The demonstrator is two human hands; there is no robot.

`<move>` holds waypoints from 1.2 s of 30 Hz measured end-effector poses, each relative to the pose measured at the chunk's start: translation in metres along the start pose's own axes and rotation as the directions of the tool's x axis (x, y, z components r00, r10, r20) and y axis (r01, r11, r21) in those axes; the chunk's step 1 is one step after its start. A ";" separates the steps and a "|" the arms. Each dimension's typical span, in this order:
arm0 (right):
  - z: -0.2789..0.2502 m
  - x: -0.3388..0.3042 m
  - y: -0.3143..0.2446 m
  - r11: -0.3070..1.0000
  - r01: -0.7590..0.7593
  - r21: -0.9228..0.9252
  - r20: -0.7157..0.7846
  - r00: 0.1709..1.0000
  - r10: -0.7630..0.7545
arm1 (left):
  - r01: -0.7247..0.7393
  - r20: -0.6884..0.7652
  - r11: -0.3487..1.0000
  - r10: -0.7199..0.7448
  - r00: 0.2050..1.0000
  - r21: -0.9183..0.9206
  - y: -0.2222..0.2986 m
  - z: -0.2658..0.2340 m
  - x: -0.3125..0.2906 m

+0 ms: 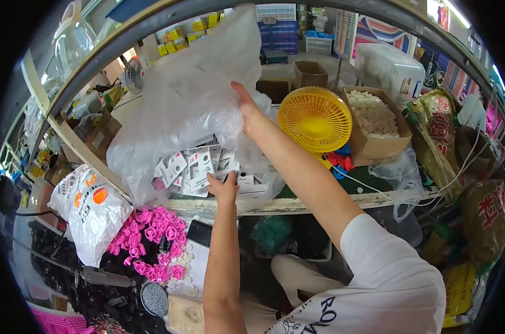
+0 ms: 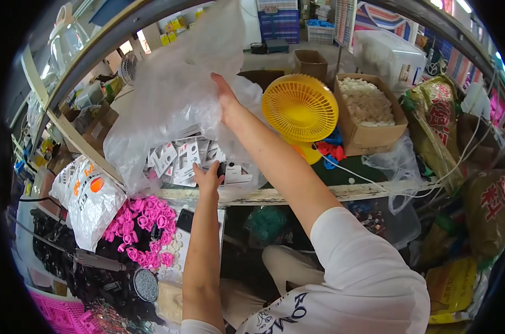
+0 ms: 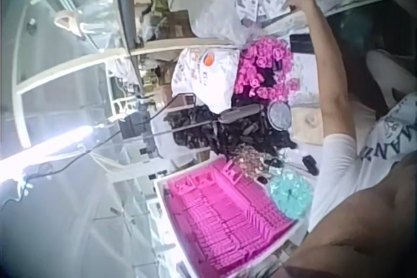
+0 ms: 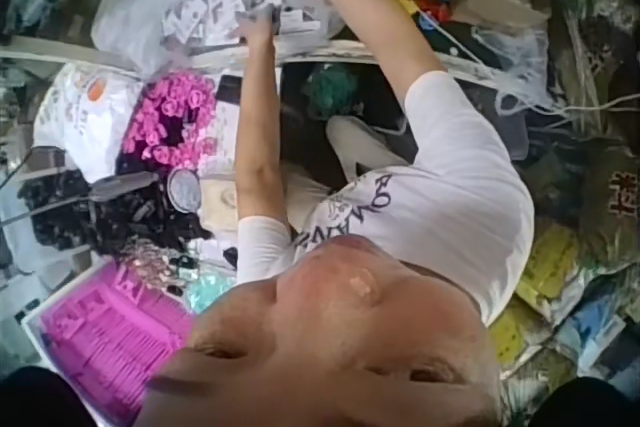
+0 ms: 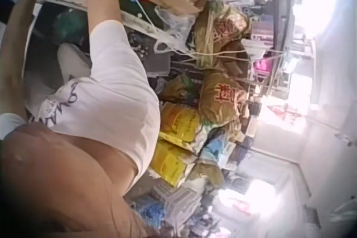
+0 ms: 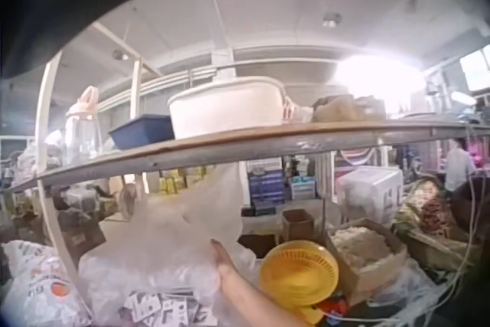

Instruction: Organizing and stacking green circuit boards with multi-colored wires on a workbench.

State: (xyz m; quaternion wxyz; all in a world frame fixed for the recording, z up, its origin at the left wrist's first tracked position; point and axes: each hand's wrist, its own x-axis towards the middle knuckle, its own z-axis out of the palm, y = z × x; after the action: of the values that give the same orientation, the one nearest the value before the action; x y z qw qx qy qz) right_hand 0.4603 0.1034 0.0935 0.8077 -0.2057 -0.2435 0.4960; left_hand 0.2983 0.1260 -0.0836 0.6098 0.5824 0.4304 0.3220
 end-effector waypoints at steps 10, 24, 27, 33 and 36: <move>-0.018 0.017 0.013 0.954 -0.218 -0.207 0.298 0.915 0.274 | -0.796 0.165 0.080 0.961 0.221 0.600 0.159 -0.009 0.013; -0.017 -0.022 0.042 -0.825 -0.036 -0.564 0.454 0.821 -0.346 | -0.554 0.478 0.620 0.306 0.823 0.555 0.239 0.011 0.128; -0.022 0.027 0.029 -0.750 -0.143 -0.645 0.329 0.834 -0.442 | -0.359 0.519 0.784 0.054 0.853 0.507 0.242 -0.015 0.139; -0.065 0.110 0.041 0.149 0.156 -0.977 0.111 0.956 -0.272 | -0.368 0.369 0.878 0.247 0.896 0.306 0.239 -0.039 0.160; -0.037 0.111 0.053 0.665 0.019 -0.747 -0.070 0.992 -0.106 | -0.939 0.275 0.079 0.945 0.177 0.333 0.217 -0.066 0.127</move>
State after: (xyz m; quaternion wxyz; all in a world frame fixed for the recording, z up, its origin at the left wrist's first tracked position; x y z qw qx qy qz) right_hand 0.4890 0.2219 0.0545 0.6818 -0.5352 -0.3878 0.3137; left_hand 0.3165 0.2926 0.1153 0.1097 0.8370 0.0176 0.5358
